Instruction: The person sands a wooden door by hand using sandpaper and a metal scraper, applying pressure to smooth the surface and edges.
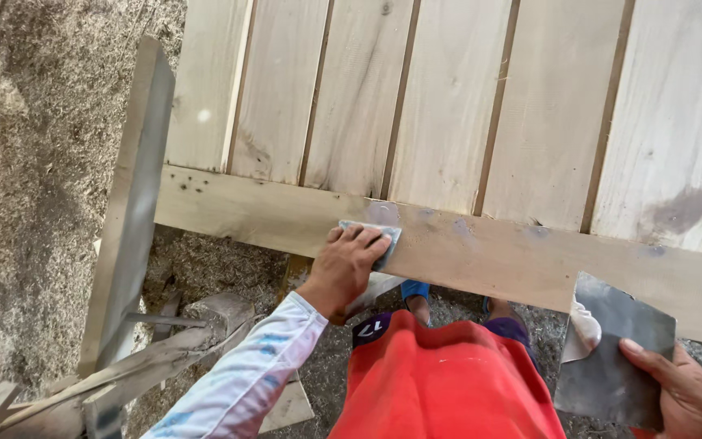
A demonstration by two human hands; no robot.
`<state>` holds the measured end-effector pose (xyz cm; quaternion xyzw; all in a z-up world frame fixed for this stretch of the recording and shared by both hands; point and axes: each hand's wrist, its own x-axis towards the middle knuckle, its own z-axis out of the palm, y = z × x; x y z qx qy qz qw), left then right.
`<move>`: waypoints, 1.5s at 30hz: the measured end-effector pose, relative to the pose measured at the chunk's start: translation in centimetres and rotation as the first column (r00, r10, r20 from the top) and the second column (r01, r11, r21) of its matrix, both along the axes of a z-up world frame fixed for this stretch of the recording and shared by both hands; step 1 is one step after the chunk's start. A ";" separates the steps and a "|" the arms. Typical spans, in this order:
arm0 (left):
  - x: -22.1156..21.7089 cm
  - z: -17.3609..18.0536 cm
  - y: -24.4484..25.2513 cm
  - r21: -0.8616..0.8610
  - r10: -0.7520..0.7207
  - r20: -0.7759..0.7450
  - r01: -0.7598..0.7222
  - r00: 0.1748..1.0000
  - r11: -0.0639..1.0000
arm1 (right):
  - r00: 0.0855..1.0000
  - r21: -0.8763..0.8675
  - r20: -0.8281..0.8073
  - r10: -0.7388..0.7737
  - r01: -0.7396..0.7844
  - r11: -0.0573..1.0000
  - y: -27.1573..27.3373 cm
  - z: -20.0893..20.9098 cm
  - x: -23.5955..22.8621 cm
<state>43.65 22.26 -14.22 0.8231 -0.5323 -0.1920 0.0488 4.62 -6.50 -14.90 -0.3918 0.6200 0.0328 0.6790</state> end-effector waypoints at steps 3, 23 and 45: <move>2.3 -0.1 -1.0 -0.021 0.047 -0.039 -0.048 0.998 0.999 | 0.994 -0.017 -0.086 -0.063 0.062 0.998 2.1 2.1 1.9; -2.3 1.0 -0.2 -0.099 -0.003 -0.083 -0.005 0.997 0.995 | 0.979 0.095 0.026 -0.201 0.198 0.976 7.9 6.2 7.1; -8.6 9.3 1.1 -0.578 -0.358 -0.016 0.283 0.934 0.766 | 0.848 0.271 0.388 -0.362 0.270 0.924 8.6 5.9 6.6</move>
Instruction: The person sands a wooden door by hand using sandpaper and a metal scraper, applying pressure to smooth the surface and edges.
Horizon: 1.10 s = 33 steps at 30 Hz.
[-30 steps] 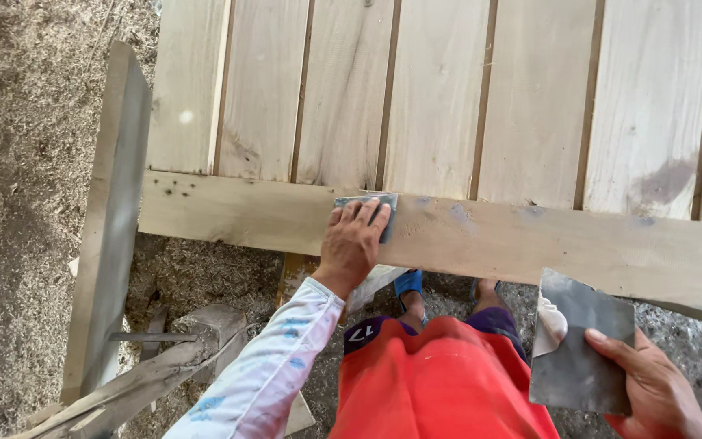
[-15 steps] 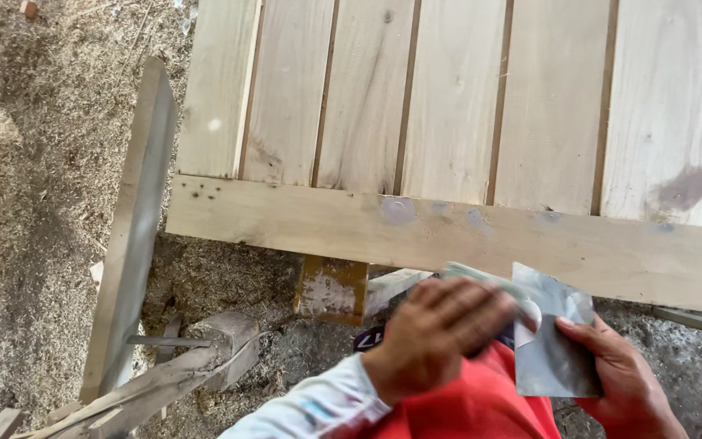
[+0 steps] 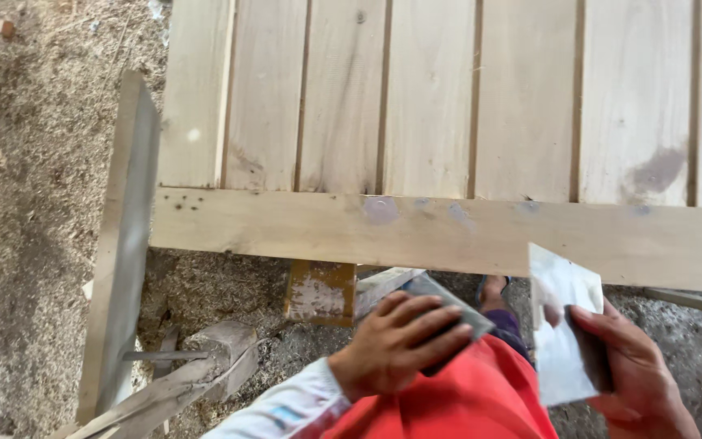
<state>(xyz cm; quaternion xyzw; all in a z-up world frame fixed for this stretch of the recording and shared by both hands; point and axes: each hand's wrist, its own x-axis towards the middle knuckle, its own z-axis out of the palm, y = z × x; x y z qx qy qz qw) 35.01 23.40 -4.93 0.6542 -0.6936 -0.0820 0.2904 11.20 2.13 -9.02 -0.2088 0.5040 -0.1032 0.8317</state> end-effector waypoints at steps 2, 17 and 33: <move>1.0 1.4 0.3 0.049 -0.013 0.010 0.012 1.000 0.999 | 0.998 -0.031 -0.033 0.055 -0.056 0.998 -0.4 1.0 1.2; 2.1 7.6 -4.2 0.304 -0.251 0.031 0.230 0.967 0.924 | 0.955 -0.111 -0.060 0.291 -0.297 0.949 -1.7 3.9 5.8; 5.8 -6.3 -7.5 0.543 0.700 0.115 -0.635 0.705 0.550 | 0.942 -0.146 -0.227 0.249 -0.286 0.947 -12.9 -3.5 -3.0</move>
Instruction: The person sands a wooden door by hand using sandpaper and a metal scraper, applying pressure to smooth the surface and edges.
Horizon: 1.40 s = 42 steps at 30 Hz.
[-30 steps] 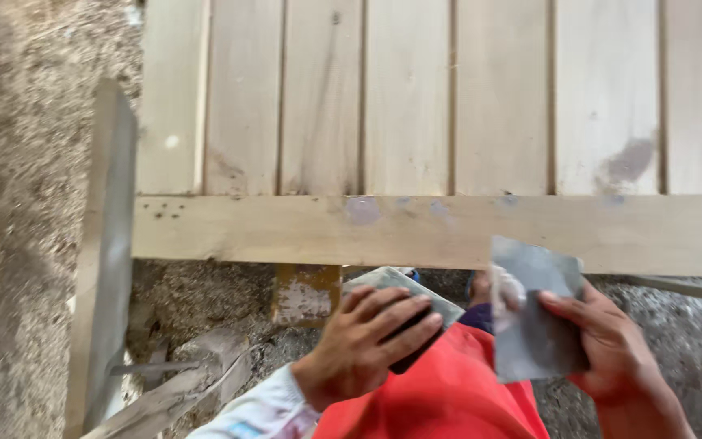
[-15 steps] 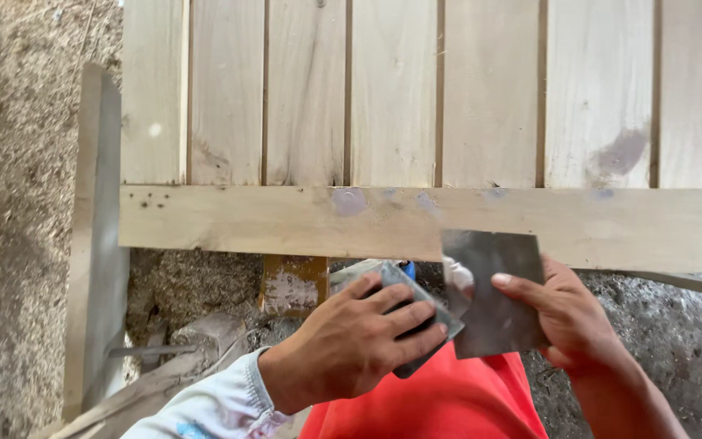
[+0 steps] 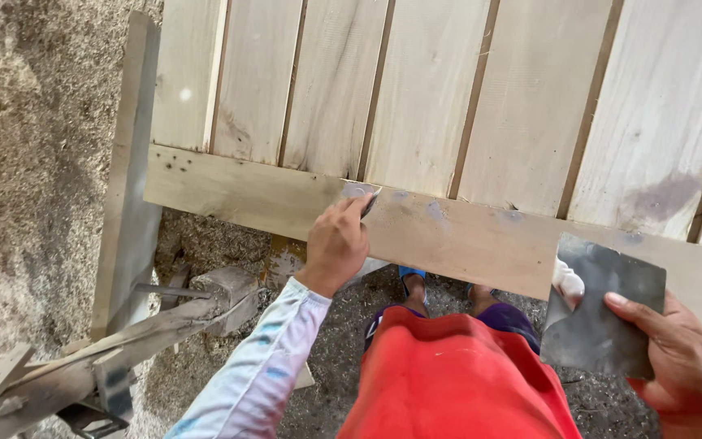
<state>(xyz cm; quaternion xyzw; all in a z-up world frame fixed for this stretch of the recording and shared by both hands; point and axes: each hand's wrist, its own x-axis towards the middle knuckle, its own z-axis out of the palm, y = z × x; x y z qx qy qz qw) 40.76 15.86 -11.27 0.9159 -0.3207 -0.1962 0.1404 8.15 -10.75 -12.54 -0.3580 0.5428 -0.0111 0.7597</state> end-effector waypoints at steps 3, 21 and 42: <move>-0.4 -1.3 -0.8 0.051 -0.004 0.080 0.000 0.997 0.999 | 0.997 0.073 -0.060 0.051 -0.046 0.996 -1.5 0.1 0.2; -8.2 -2.1 2.5 0.145 -0.183 0.062 0.173 0.981 0.974 | 0.991 0.126 0.001 0.134 -0.133 0.983 -8.5 -1.9 -1.3; -13.6 8.8 -5.3 -0.229 -0.370 0.115 0.387 0.922 0.893 | 0.952 0.203 0.068 0.297 -0.305 0.931 -7.5 2.5 5.3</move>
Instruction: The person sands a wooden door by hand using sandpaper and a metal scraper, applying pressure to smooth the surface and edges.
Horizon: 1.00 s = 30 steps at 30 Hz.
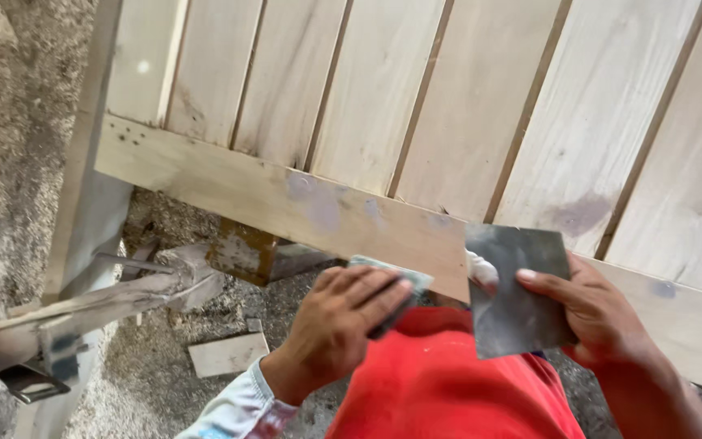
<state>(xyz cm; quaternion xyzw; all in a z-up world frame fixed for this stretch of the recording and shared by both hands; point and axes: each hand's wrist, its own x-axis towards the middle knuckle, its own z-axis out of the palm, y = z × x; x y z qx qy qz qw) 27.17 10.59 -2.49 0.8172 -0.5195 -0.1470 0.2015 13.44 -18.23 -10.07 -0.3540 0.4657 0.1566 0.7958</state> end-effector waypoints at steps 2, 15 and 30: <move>-0.7 2.3 -1.9 -0.024 -0.093 -0.021 0.093 0.995 0.995 | 0.995 0.036 0.097 -0.005 0.001 0.999 0.4 0.9 0.4; -1.8 3.1 -3.9 0.054 -0.215 -0.094 0.221 0.972 0.974 | 0.968 0.044 0.245 0.045 -0.057 0.997 1.4 -0.3 -0.2; 10.7 -9.0 1.2 0.331 0.316 0.069 -0.320 0.946 0.888 | 0.992 -0.159 0.086 -0.088 0.101 0.982 -3.7 -3.7 -3.2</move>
